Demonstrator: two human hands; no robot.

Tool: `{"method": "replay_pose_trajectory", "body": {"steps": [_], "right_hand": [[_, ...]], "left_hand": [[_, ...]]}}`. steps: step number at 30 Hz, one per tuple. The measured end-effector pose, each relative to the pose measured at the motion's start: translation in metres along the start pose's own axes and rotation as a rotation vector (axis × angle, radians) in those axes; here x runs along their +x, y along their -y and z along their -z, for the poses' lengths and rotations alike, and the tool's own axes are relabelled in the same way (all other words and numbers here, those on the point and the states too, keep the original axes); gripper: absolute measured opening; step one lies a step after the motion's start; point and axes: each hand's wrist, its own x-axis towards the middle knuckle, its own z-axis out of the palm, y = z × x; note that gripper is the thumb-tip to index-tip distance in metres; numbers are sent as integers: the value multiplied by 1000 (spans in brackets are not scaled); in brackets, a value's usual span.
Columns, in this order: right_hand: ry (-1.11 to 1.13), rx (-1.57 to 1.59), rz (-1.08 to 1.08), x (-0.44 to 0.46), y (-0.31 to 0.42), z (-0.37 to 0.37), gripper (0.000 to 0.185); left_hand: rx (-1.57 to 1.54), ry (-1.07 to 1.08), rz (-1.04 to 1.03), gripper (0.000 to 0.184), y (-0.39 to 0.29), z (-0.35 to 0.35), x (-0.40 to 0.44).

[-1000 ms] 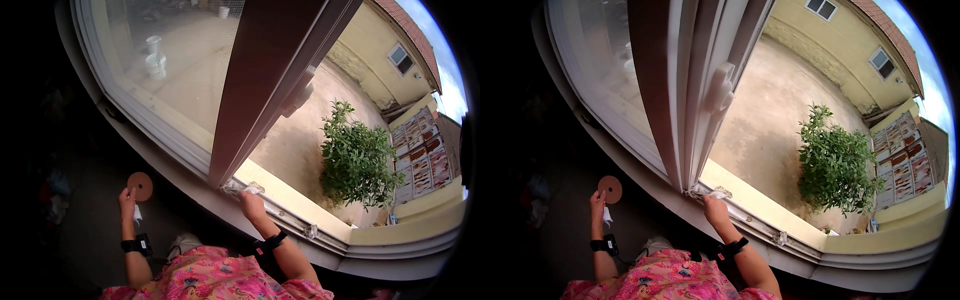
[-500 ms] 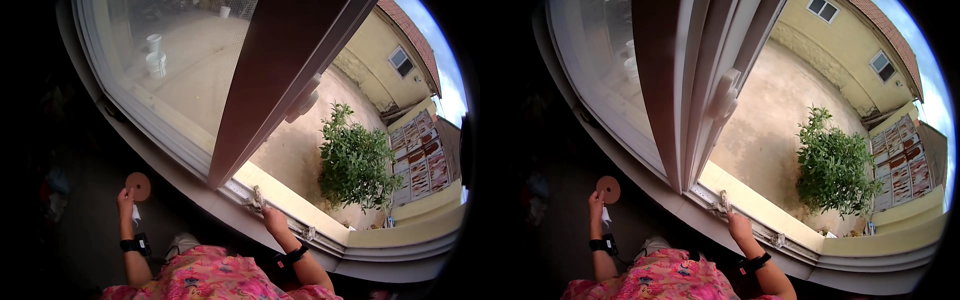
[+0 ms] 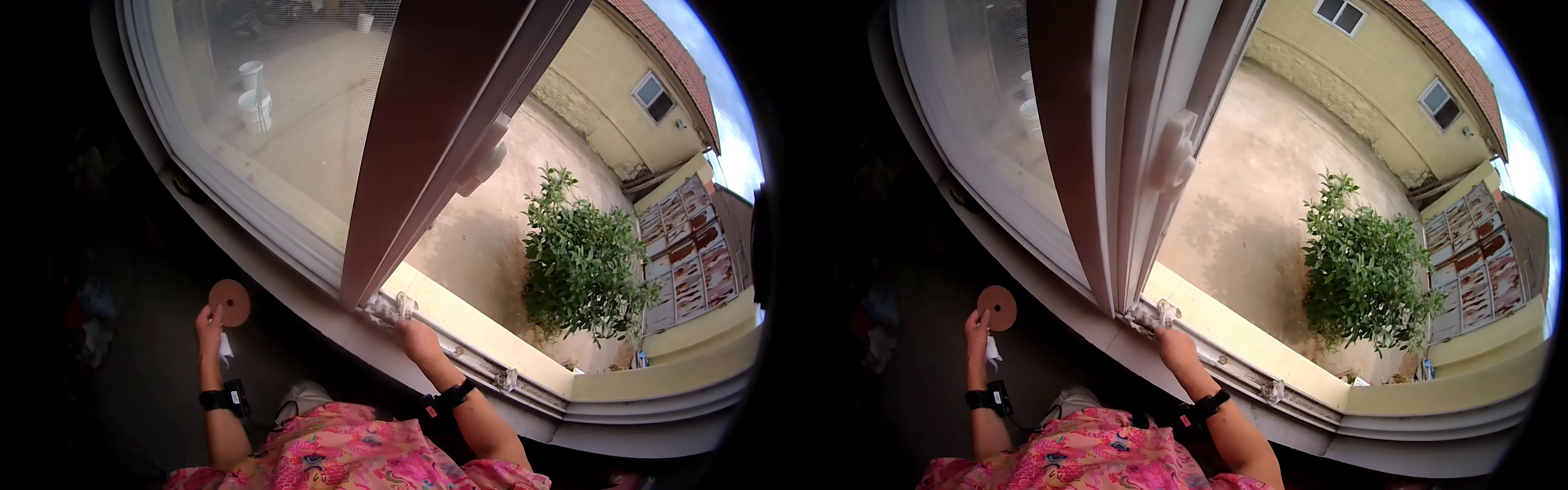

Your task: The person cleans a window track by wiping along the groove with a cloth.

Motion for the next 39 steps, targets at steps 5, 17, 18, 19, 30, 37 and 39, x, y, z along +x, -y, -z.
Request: {"method": "replay_pose_trajectory", "body": {"steps": [5,17,18,19,30,37,39], "right_hand": [[102,-64,-52,-30,-19,34,10],[-157,-169,-34,-28,3,61,12],[-194,-192,-84,-28,2,57,10],[-231,-215,-134,-29,0,52,10],[-56,-137,-118,-32,-5,28,12],[-9,-85,61,-2,0,11,11],[-22,-76,64,15,13,1,10]], "left_hand": [[-35,-49,-2,18,8,-1,-1],[24,16,-21,16,3,-1,2],[26,13,-21,16,1,-1,1],[17,3,-18,16,-1,0,-2],[10,-8,-6,16,12,6,0],[9,-29,-47,16,12,5,1],[-8,-30,-40,16,13,5,1]]}}
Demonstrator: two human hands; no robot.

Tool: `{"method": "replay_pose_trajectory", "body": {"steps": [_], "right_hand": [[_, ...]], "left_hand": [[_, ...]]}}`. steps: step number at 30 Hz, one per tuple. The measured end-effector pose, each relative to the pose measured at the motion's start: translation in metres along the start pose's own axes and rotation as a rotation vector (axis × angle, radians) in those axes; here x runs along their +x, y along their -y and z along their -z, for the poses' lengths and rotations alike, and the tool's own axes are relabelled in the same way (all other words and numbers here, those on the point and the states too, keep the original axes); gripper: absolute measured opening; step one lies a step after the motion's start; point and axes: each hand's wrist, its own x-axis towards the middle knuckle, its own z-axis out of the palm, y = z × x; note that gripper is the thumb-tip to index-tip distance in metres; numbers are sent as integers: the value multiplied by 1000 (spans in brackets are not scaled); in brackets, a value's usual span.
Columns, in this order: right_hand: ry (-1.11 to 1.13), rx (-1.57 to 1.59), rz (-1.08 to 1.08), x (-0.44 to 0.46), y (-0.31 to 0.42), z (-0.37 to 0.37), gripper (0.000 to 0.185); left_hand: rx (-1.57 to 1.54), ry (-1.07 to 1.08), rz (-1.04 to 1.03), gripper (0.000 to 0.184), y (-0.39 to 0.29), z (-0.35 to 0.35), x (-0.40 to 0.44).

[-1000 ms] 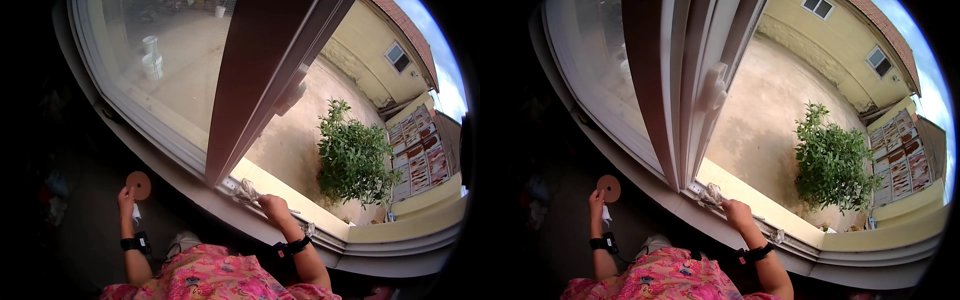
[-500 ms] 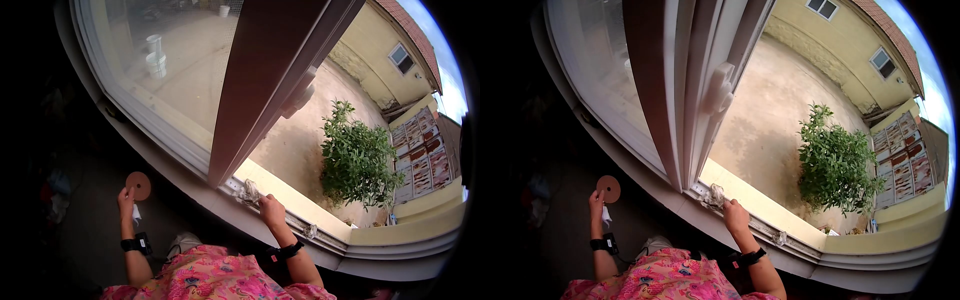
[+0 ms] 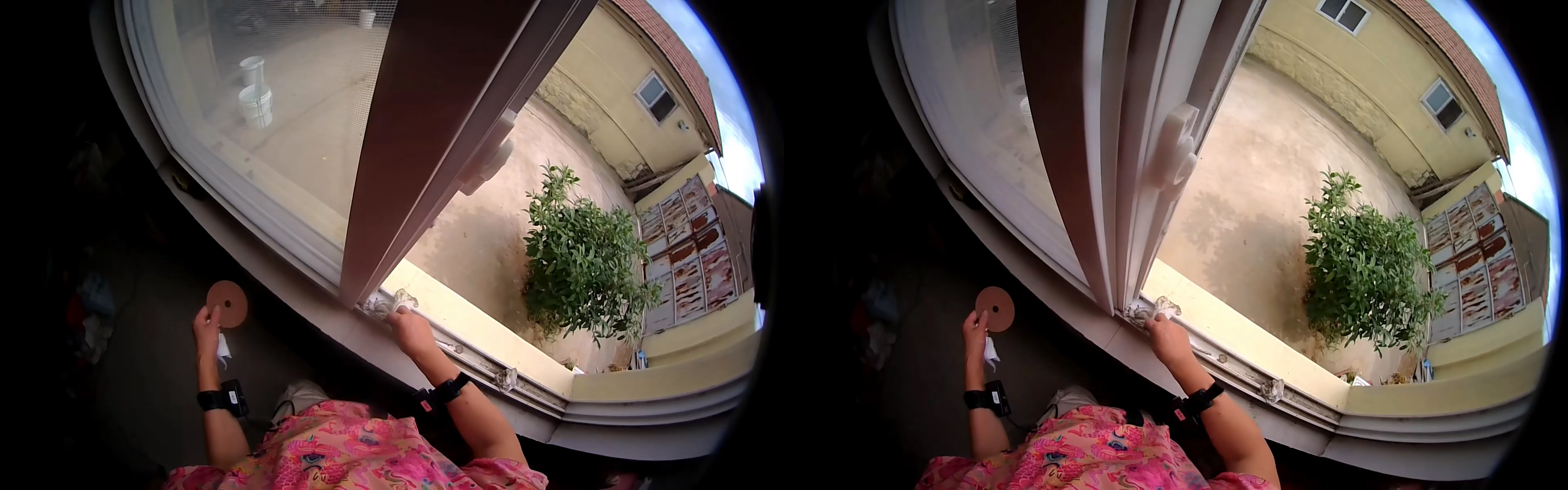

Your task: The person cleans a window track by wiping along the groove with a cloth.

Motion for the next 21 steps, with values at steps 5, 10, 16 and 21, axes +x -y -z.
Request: {"method": "replay_pose_trajectory", "body": {"steps": [5,10,16,21], "right_hand": [[33,44,-55,6,1,-5,13],[101,10,-69,-39,-33,16,13],[197,-33,-138,-33,-25,24,14],[43,33,-111,7,9,-7,9]], "left_hand": [[-12,25,29,16,-4,-3,-1],[-14,-4,8,15,2,-3,6],[-19,-10,54,16,0,6,-2],[-42,-21,42,16,4,2,2]]}}
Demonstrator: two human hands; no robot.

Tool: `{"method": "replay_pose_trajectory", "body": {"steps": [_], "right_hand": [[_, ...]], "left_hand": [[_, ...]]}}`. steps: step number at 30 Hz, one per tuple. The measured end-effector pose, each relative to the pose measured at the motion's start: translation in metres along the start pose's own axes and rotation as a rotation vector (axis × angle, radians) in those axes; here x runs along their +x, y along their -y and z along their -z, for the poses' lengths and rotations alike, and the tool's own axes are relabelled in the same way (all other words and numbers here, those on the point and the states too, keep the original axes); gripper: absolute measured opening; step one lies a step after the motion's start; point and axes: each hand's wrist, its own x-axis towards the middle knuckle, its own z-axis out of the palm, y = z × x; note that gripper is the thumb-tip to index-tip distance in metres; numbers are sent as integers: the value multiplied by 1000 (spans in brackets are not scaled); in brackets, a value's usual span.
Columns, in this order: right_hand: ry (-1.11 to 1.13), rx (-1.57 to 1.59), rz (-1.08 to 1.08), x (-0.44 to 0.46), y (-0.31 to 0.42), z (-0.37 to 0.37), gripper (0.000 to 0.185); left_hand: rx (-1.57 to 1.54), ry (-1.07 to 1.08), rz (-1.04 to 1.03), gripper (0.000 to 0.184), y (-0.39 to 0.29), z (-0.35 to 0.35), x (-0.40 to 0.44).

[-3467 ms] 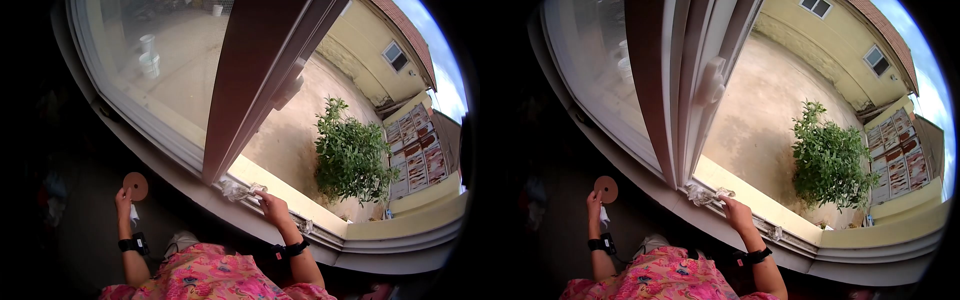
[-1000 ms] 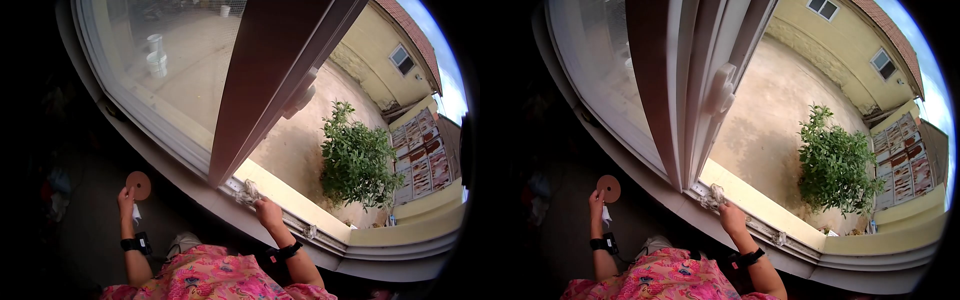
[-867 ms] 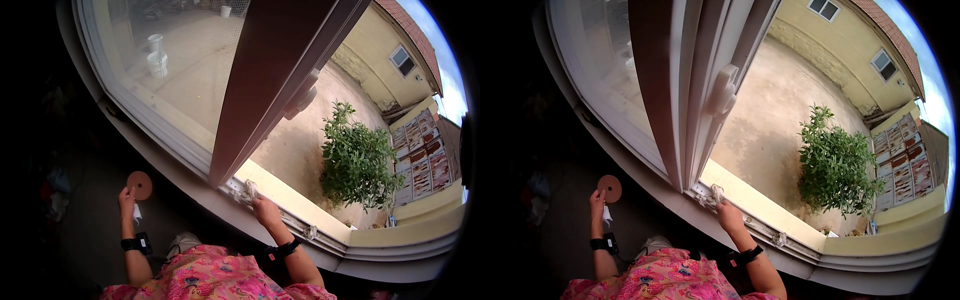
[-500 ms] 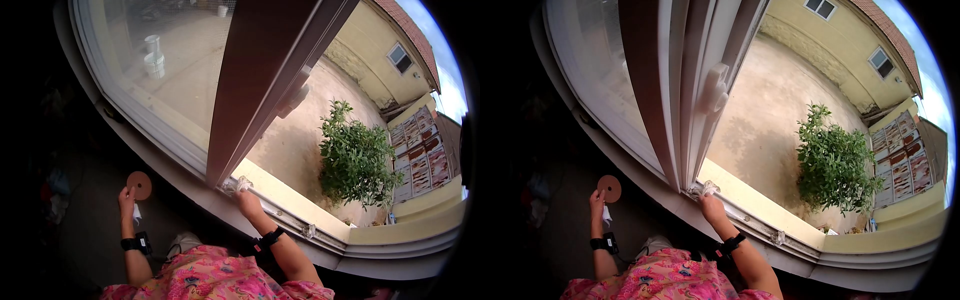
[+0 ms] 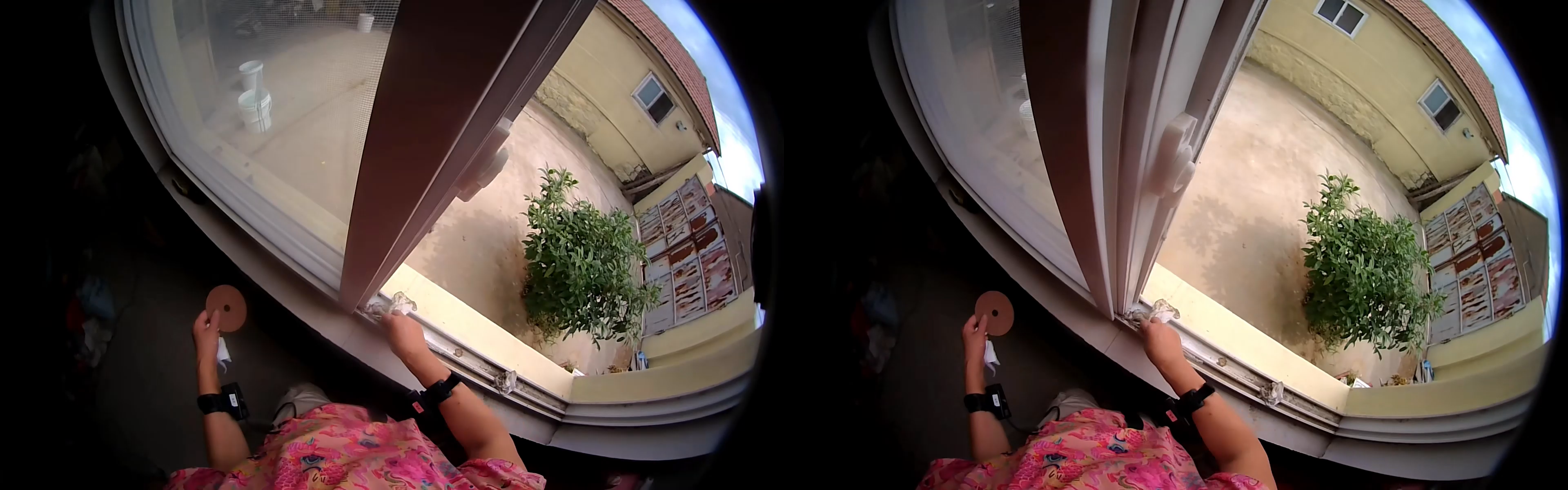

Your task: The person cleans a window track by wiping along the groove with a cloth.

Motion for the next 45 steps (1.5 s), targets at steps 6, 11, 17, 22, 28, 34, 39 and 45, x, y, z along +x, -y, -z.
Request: {"method": "replay_pose_trajectory", "body": {"steps": [6,11,17,22,28,34,39,45], "right_hand": [[-49,10,-94,-35,-22,11,12],[-9,-10,-204,-67,-44,24,13],[-84,-55,-126,-25,-4,4,11],[-106,-46,-85,-36,-8,4,11],[28,-101,-199,-85,-65,40,13],[65,-67,-167,-65,-56,46,14],[-28,18,-143,-48,-41,14,14],[86,-32,-167,-82,-89,28,13]], "left_hand": [[14,37,-29,15,-6,-6,4],[40,-16,-25,15,-7,-1,-2],[76,20,-20,15,-5,1,-2],[48,62,-63,16,-15,-12,2],[90,86,-60,18,-9,-8,5],[50,62,-44,19,-2,-3,4],[140,81,-50,20,-17,-5,1],[123,125,-78,19,-24,-14,5]]}}
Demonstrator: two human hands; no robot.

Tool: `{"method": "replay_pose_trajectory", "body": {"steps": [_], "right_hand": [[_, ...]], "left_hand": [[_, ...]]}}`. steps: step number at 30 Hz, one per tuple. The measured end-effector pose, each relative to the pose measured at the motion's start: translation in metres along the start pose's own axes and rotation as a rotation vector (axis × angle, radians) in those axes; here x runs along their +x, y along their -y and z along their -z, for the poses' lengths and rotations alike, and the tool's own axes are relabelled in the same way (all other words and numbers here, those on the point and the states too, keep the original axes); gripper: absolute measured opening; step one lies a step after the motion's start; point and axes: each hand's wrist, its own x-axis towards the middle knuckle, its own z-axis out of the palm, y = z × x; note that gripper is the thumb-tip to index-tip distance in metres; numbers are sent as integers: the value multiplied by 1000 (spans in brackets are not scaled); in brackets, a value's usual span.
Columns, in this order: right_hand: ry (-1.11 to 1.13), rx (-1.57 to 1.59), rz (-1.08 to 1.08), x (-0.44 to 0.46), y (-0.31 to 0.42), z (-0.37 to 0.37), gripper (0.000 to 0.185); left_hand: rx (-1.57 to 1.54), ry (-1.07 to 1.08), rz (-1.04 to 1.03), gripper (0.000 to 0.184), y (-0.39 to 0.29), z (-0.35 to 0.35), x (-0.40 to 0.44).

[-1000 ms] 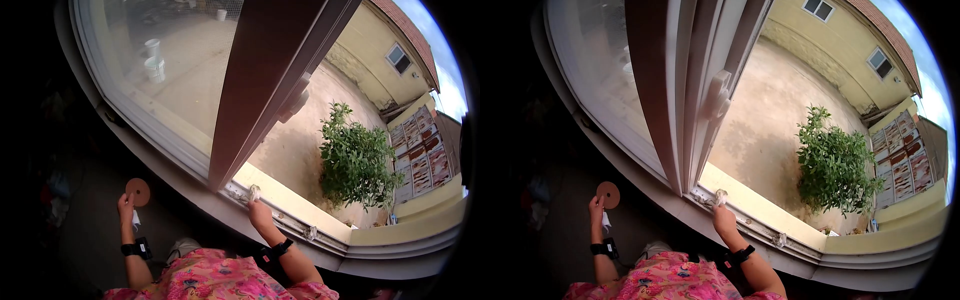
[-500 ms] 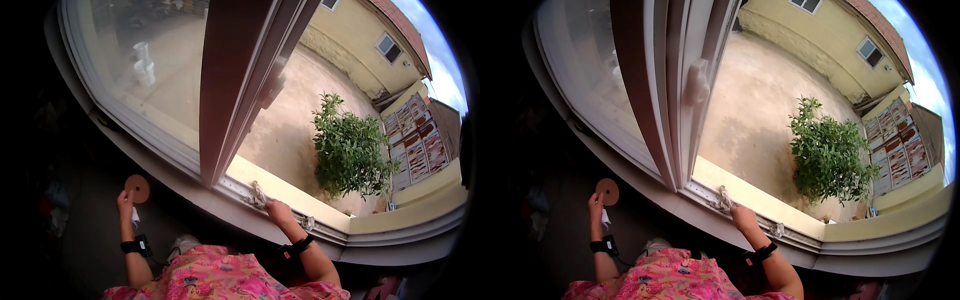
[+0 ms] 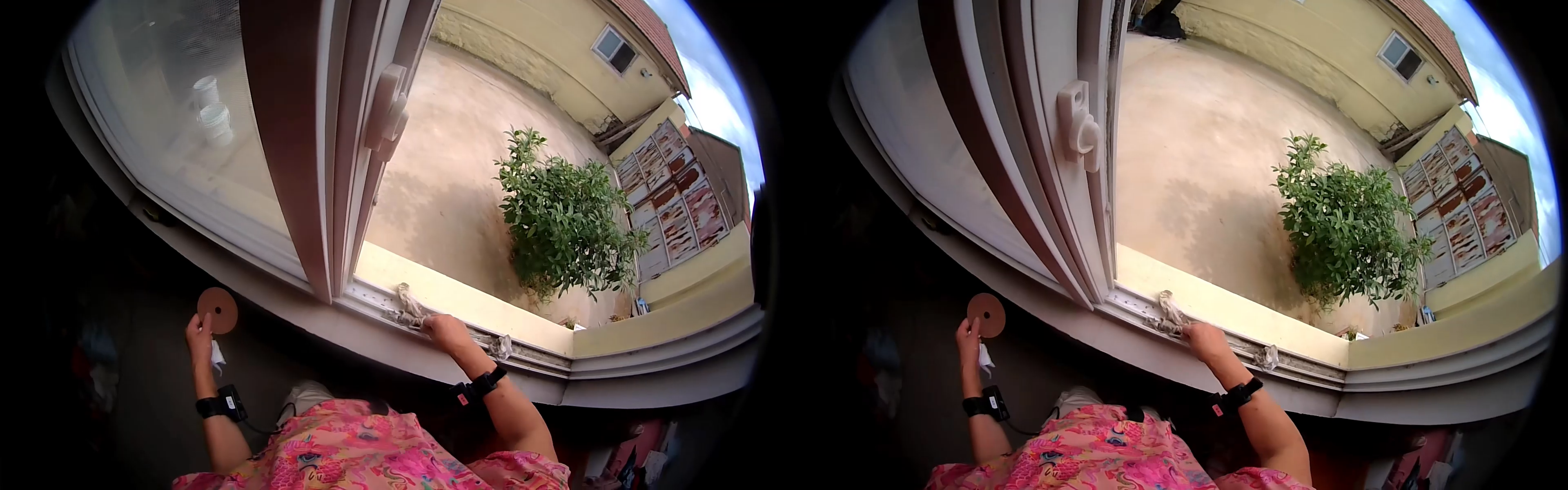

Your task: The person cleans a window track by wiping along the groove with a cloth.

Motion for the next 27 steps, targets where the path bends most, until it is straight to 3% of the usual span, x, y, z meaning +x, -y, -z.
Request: {"method": "replay_pose_trajectory", "body": {"steps": [4,9,14,22,27], "right_hand": [[42,-41,35,-33,-21,33,12],[63,-92,9,-27,-19,21,12],[-139,20,-46,0,35,-17,13],[-163,-32,-209,-64,-18,1,14],[-217,-75,-283,-71,-6,6,14]], "left_hand": [[-22,35,29,18,4,2,0],[-39,-25,-16,18,19,7,5],[-21,32,-1,17,16,3,10],[-41,68,-31,16,-7,-19,14],[11,87,-44,16,-7,-20,14]]}}
